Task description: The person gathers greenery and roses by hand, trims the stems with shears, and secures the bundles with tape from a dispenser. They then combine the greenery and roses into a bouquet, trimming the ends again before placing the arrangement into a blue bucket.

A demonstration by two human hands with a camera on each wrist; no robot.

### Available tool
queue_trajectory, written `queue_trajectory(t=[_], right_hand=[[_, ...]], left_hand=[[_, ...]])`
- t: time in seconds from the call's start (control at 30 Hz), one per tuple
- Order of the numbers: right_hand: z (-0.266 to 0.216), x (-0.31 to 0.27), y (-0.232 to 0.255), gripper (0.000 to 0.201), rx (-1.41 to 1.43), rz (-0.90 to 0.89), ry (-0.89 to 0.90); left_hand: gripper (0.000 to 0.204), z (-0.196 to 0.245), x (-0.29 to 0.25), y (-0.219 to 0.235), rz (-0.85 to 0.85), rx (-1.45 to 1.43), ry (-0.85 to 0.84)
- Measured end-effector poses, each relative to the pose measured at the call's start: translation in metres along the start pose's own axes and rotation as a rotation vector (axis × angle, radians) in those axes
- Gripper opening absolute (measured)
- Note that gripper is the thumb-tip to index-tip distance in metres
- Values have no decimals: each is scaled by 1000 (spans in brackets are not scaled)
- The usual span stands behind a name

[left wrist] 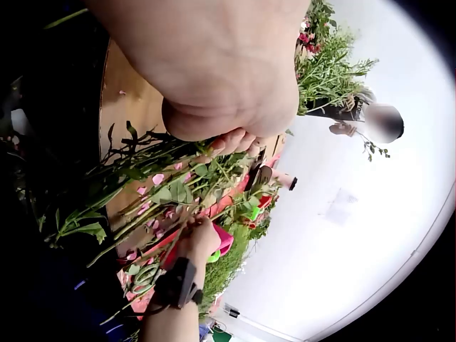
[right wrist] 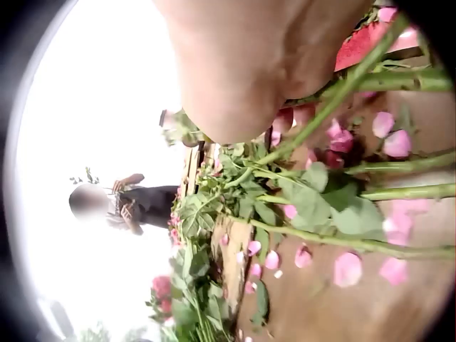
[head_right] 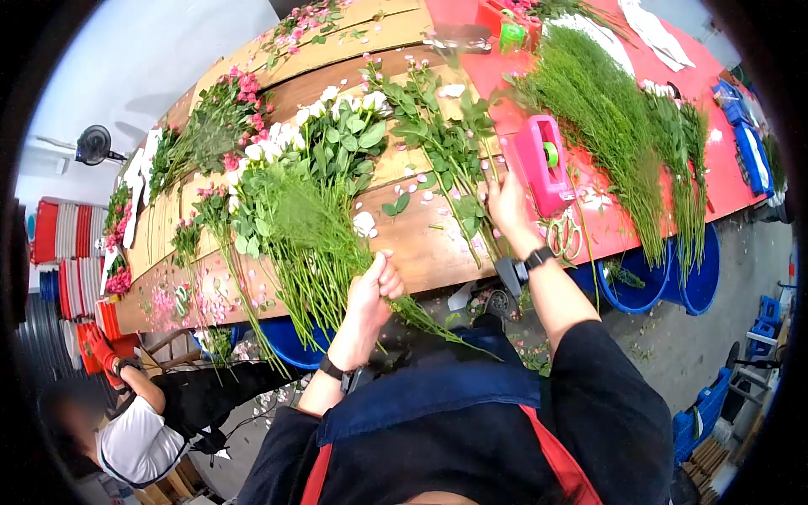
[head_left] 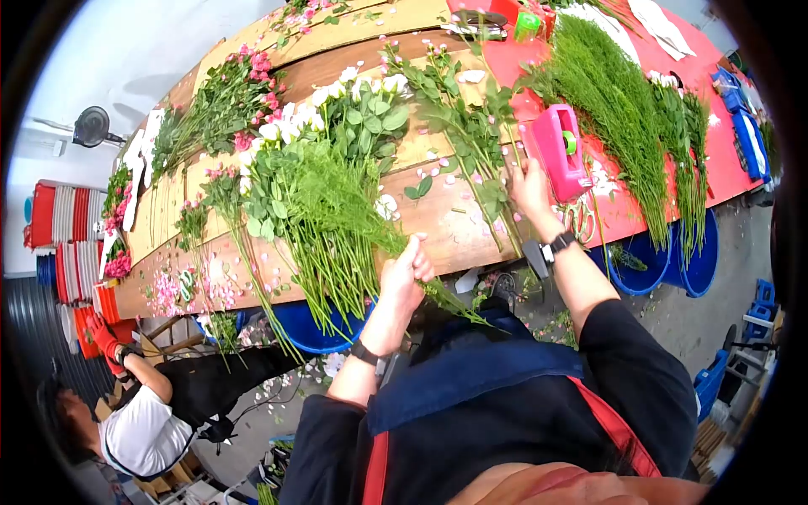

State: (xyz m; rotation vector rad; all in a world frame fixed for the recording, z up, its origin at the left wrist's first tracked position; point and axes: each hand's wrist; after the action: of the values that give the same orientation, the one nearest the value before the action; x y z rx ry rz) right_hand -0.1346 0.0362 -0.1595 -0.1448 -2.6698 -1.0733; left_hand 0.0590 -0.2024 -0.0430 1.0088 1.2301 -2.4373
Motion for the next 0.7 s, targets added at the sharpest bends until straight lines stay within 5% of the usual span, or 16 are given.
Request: queue_trajectory(t=[0.07, 0.3, 0.43, 0.67, 0.7], right_hand=[[6, -20, 4, 25, 265, -48, -121], [-23, -40, 11, 31, 139, -221, -141], [-40, -19, -9, 30, -122, -292, -5], [-46, -11, 29, 22, 93, -131, 12], [-47, -14, 43, 23, 226, -221, -194]], left_hand=[[22, 3, 9, -5, -13, -12, 9], [22, -2, 37, -13, -90, -93, 44], [22, -11, 44, -14, -79, -85, 63], [24, -11, 40, -11, -68, -63, 19], [25, -10, 41, -9, -75, -64, 8]])
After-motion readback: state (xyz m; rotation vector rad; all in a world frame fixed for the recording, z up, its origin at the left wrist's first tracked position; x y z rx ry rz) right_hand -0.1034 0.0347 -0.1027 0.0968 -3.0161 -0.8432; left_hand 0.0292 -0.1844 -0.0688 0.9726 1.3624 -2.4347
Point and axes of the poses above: each hand's wrist, its own x-axis towards the middle knuckle, its own y-axis out of the back of the hand, z = x × y, and after that the axes turned 10 degrees about y, right-handed
